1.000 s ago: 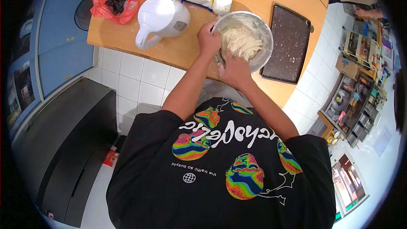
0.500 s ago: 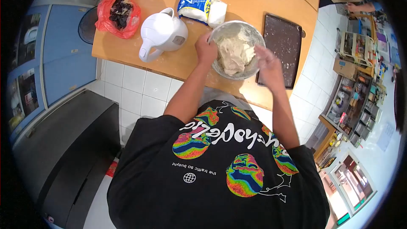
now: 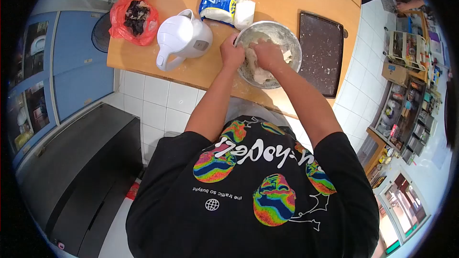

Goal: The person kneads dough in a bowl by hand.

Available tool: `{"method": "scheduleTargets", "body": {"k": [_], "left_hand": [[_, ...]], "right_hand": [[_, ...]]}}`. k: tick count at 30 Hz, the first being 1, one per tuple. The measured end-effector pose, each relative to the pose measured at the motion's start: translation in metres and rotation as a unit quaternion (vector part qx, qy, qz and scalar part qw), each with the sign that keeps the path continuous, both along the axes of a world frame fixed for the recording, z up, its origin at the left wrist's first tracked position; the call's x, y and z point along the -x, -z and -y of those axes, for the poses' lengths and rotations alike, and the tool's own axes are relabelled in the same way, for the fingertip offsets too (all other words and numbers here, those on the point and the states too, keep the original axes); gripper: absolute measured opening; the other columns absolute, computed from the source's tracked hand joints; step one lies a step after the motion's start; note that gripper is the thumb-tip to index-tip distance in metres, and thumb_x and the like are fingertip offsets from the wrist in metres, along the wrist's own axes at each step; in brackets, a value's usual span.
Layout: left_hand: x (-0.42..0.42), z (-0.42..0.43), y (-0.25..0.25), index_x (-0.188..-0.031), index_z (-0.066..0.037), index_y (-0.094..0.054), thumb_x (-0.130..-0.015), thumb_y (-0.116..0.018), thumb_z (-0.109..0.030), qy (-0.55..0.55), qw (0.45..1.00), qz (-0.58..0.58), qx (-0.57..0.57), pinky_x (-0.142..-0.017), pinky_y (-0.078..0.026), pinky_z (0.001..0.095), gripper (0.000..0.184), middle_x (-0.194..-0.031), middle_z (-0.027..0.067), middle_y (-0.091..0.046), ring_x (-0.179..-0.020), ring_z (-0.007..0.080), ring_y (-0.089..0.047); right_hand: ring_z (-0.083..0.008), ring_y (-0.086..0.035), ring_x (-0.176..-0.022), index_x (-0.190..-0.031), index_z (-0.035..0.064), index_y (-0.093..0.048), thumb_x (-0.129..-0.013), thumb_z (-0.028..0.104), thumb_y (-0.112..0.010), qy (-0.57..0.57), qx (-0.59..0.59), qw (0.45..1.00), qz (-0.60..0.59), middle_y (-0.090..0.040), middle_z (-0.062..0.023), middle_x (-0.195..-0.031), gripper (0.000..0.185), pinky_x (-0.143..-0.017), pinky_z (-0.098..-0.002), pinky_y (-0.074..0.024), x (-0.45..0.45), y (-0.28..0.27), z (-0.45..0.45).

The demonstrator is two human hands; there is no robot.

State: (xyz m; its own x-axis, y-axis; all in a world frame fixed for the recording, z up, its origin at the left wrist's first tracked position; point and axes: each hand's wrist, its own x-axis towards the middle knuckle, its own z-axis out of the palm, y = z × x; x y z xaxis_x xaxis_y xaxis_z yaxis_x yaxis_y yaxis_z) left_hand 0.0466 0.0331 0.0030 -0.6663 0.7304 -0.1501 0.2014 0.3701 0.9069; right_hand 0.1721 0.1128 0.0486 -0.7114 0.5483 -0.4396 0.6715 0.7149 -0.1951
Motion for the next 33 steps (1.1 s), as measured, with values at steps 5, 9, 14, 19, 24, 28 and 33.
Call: {"method": "scheduleTargets", "body": {"k": [5,9,14,19,24,28,33], "left_hand": [[-0.002,0.010,0.010,-0.116,-0.004,-0.069,-0.085,-0.062,-0.001,0.023,0.998,-0.050,0.024,-0.086,-0.052,0.0366,0.032,-0.103,0.0170,-0.073,-0.097,0.0271,-0.071],[-0.006,0.028,0.002,-0.111,-0.003,-0.069,-0.084,-0.063,-0.003,-0.005,1.000,0.005,-0.007,-0.084,-0.052,0.0400,0.027,-0.098,0.0182,-0.072,-0.092,0.0321,-0.070],[-0.004,0.033,0.001,-0.105,-0.003,-0.068,-0.086,-0.063,-0.006,-0.036,0.999,0.005,0.018,-0.081,-0.053,0.0424,0.020,-0.094,0.0190,-0.071,-0.088,0.0361,-0.070],[0.008,0.035,0.002,-0.107,-0.004,-0.068,-0.088,-0.062,-0.009,-0.032,0.998,-0.013,0.048,-0.080,-0.053,0.0417,0.021,-0.094,0.0192,-0.072,-0.089,0.0355,-0.070],[0.006,0.026,-0.009,-0.112,-0.008,-0.069,-0.089,-0.060,-0.011,0.031,0.997,-0.042,0.060,-0.082,-0.053,0.0439,0.024,-0.097,0.0187,-0.072,-0.092,0.0375,-0.069],[0.002,0.014,-0.030,-0.120,-0.015,-0.068,-0.093,-0.058,-0.017,0.200,0.960,-0.137,0.138,-0.084,-0.053,0.0483,0.029,-0.102,0.0184,-0.071,-0.095,0.0394,-0.068],[0.010,0.014,-0.018,-0.122,-0.014,-0.066,-0.094,-0.058,-0.020,0.144,0.969,-0.111,0.168,-0.084,-0.052,0.0507,0.030,-0.102,0.0200,-0.070,-0.096,0.0406,-0.067]], "right_hand": [[-0.0333,-0.068,-0.102,-0.121,0.0175,-0.068,-0.076,0.024,-0.077,0.199,0.003,0.974,-0.109,-0.071,-0.0141,-0.108,0.047,-0.088,-0.0451,-0.0536,-0.023,0.002,0.004],[-0.0336,-0.070,-0.097,-0.116,0.0094,-0.070,-0.076,0.026,-0.077,0.427,0.069,0.889,-0.153,-0.072,-0.0185,-0.102,0.045,-0.090,-0.0424,-0.0535,-0.031,0.008,0.008],[-0.0336,-0.067,-0.107,-0.119,0.0067,-0.069,-0.076,0.024,-0.077,0.389,0.106,0.883,-0.242,-0.069,-0.0205,-0.114,0.047,-0.096,-0.0418,-0.0509,-0.051,-0.010,0.035],[-0.0421,-0.059,-0.117,-0.137,0.0002,-0.053,-0.086,0.013,-0.062,0.005,0.038,0.975,-0.217,-0.058,-0.0289,-0.127,0.053,-0.101,-0.0443,-0.0477,-0.078,-0.053,0.069],[-0.0350,-0.069,-0.098,-0.130,0.0003,-0.059,-0.082,0.007,-0.062,-0.075,-0.094,0.989,-0.086,-0.071,-0.0193,-0.094,0.049,-0.089,-0.0436,-0.0542,-0.080,-0.025,0.104],[-0.0381,-0.069,-0.095,-0.135,0.0039,-0.058,-0.087,0.006,-0.053,-0.009,0.043,0.995,0.091,-0.070,-0.0244,-0.097,0.048,-0.086,-0.0483,-0.0546,-0.057,-0.012,0.097],[-0.0293,-0.071,-0.085,-0.128,0.0066,-0.065,-0.079,0.003,-0.059,0.037,-0.005,0.999,-0.033,-0.072,-0.0217,-0.092,0.049,-0.072,-0.0392,-0.0572,-0.072,0.028,0.022]]}}
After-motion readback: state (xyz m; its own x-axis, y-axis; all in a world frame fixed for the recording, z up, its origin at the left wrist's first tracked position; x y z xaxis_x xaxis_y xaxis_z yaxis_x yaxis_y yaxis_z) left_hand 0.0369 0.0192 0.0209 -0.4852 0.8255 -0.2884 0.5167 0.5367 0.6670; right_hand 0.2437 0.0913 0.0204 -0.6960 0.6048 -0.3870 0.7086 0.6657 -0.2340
